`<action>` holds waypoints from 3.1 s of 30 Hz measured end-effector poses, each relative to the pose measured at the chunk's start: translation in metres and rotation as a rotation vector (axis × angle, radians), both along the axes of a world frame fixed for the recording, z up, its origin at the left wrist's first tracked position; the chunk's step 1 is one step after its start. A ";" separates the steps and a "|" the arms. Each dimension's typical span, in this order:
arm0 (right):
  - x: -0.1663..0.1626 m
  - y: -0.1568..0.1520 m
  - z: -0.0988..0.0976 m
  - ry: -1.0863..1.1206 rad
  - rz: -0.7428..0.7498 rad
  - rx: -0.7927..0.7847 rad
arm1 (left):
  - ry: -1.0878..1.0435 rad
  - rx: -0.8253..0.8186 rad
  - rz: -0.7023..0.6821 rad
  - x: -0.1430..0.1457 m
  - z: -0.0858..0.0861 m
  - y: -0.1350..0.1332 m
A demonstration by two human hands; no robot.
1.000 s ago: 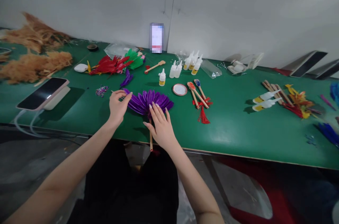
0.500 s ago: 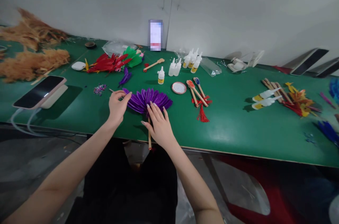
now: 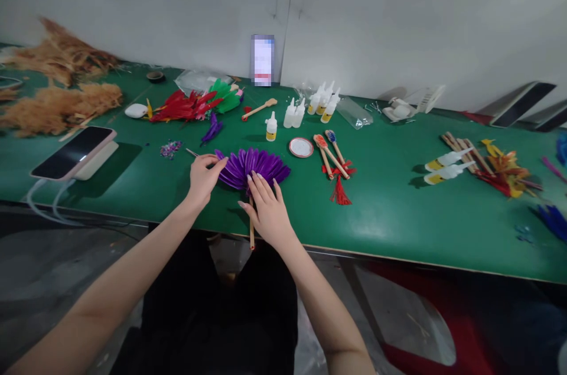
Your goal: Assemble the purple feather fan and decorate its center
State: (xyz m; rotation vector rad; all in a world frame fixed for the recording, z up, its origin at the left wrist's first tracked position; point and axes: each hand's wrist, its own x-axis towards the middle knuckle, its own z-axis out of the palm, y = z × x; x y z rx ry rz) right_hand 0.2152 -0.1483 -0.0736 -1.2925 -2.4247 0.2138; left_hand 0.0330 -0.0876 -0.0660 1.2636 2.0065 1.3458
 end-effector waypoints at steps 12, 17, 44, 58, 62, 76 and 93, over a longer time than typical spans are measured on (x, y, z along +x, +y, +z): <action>-0.001 0.001 -0.004 0.021 0.010 0.000 | 0.075 -0.069 -0.069 -0.003 0.000 0.005; -0.001 0.001 -0.003 0.021 0.013 -0.002 | 0.099 -0.092 -0.093 -0.002 0.002 0.003; -0.001 0.001 -0.004 0.003 0.008 -0.006 | 0.156 -0.055 -0.171 -0.008 0.008 -0.008; -0.003 0.002 -0.006 0.011 0.008 -0.008 | 0.130 -0.044 -0.225 -0.001 0.000 -0.007; -0.003 0.002 -0.007 0.009 0.005 -0.007 | 0.149 -0.069 -0.238 0.003 -0.001 -0.010; -0.001 0.000 -0.001 0.015 0.005 -0.007 | 0.131 0.002 -0.032 -0.030 0.001 -0.005; 0.047 -0.009 0.018 0.554 -0.217 0.249 | 0.226 0.182 -0.008 -0.033 0.003 -0.016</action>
